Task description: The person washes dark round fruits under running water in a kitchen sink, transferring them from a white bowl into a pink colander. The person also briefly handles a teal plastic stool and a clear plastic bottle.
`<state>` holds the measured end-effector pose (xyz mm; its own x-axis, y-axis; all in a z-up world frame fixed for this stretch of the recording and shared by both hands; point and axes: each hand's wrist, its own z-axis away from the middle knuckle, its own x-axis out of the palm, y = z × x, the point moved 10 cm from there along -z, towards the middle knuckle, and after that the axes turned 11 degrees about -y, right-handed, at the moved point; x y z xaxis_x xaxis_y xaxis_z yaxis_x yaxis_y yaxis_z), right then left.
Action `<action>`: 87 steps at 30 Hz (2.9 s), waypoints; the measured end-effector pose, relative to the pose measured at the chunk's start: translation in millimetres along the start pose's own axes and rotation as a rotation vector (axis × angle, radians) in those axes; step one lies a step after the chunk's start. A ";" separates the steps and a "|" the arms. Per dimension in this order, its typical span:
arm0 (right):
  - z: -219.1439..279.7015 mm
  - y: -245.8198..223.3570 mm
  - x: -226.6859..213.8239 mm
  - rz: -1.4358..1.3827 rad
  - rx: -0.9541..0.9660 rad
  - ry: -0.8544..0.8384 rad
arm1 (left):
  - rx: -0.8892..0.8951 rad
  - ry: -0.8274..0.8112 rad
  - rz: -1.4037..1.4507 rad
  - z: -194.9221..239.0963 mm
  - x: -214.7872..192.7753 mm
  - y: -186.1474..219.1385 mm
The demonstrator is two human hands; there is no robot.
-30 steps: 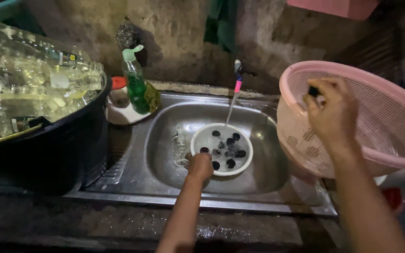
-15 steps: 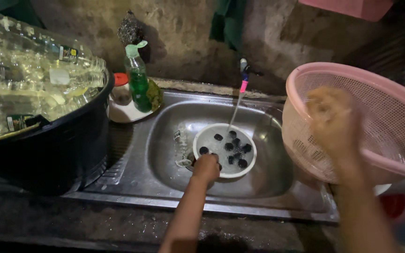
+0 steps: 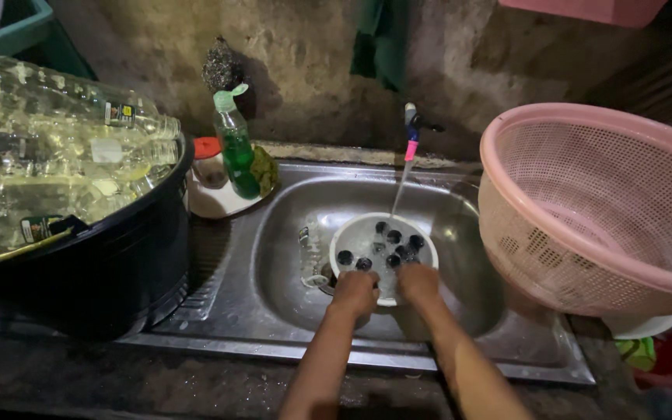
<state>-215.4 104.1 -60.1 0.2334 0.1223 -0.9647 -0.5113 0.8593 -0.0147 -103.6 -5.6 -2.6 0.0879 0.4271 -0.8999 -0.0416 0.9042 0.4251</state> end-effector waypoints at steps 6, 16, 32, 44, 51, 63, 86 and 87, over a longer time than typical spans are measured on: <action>11.1 -5.9 -8.8 -0.485 -0.227 0.164 | 0.029 0.162 0.171 8.1 -15.5 -0.5; 41.1 -26.9 -48.6 -0.476 -0.303 0.277 | 0.052 0.232 0.338 18.0 -34.0 5.4; 53.7 -25.1 -52.6 -0.548 -0.158 0.250 | -0.024 0.184 0.235 13.2 -21.4 -2.1; 47.2 -30.2 -44.5 -0.459 -0.161 0.160 | -0.011 0.152 0.153 3.2 -15.7 -1.6; 48.4 -30.0 -39.1 -0.419 -0.138 0.092 | -0.137 -0.026 -0.041 18.6 -23.4 14.1; 65.1 -24.2 -65.4 -0.526 -0.096 0.267 | -0.115 -0.007 0.005 11.0 -14.5 7.5; -16.8 20.6 -0.7 -1.657 -0.158 0.117 | -0.038 0.512 0.495 32.5 -76.5 7.2; -12.9 19.1 -2.9 -1.638 -0.147 0.115 | -0.057 0.493 0.493 33.1 -76.7 7.6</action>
<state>-236.6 113.7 -60.9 0.5148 -0.8528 0.0882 0.1313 -0.0232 -0.9911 -77.6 -31.4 72.8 -0.4163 0.7256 -0.5480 -0.0140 0.5975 0.8018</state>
